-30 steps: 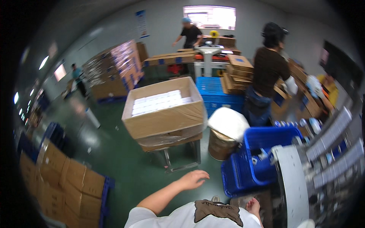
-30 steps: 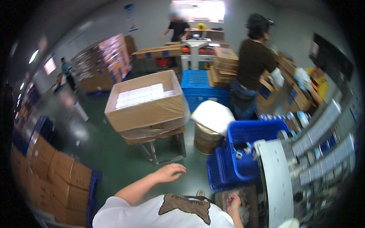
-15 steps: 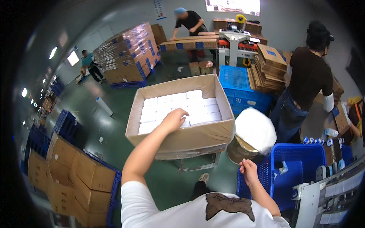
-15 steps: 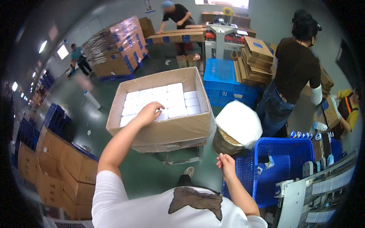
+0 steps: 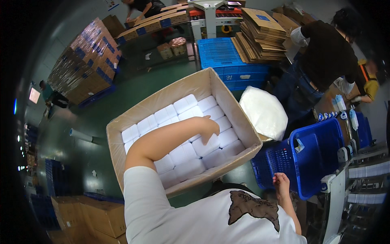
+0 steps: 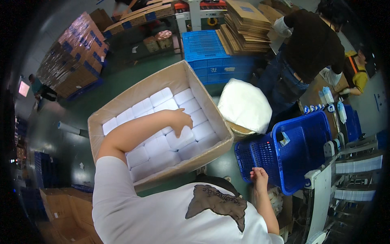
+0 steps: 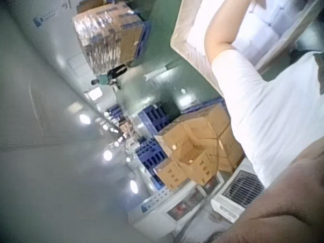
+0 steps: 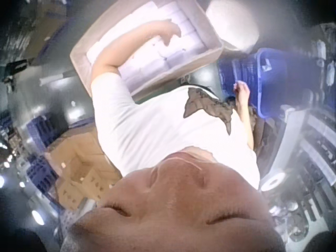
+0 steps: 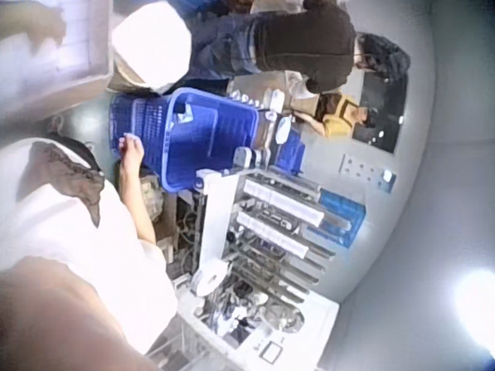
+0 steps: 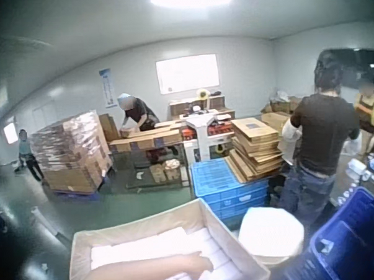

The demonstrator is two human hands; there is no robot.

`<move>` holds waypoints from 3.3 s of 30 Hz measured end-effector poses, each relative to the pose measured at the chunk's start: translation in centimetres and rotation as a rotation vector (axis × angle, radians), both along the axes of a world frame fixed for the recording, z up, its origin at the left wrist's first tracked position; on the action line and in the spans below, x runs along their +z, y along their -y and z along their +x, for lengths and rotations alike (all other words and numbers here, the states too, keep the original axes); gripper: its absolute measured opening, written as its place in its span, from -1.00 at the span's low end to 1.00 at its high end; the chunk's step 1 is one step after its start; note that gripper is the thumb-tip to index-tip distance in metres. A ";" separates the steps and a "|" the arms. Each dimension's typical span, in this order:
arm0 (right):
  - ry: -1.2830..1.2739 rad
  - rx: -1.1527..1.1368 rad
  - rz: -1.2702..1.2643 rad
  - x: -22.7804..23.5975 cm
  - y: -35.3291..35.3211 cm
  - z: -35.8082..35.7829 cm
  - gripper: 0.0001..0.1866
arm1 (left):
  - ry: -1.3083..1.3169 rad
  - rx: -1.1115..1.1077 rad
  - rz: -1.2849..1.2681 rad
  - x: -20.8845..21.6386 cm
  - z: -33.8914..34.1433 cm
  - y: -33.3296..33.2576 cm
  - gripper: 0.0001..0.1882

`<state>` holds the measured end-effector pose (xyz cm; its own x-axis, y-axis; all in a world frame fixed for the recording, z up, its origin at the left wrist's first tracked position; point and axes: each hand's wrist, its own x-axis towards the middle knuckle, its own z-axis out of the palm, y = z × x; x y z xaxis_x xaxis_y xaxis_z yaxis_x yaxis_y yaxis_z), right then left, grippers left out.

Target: The person removes a roll of labels from a box and prepares it by applying yellow tape to the leading edge. They then transfer stacks of small white items from a cardboard box into the vertical magazine feeders of a manufacturing machine.

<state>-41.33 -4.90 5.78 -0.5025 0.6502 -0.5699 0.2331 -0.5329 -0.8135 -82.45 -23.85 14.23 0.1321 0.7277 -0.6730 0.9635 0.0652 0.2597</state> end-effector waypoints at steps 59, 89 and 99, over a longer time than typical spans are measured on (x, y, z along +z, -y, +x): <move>-0.638 0.019 -0.187 14.4 1.7 -5.5 -0.24 | -0.211 0.595 0.572 -2.0 5.8 7.8 -0.03; 0.284 -0.765 1.142 5.4 -21.4 36.9 0.45 | 1.142 0.417 0.735 10.4 40.4 -21.9 -0.20; 0.410 -0.137 1.407 20.1 -23.5 37.9 0.33 | 0.878 -0.174 0.458 12.7 53.6 -32.9 0.21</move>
<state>-3.45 18.59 25.86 -0.3553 0.8058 0.4738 0.5841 0.5871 -0.5604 -28.82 9.00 26.96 0.5760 0.8157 0.0538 0.4057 -0.3424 0.8475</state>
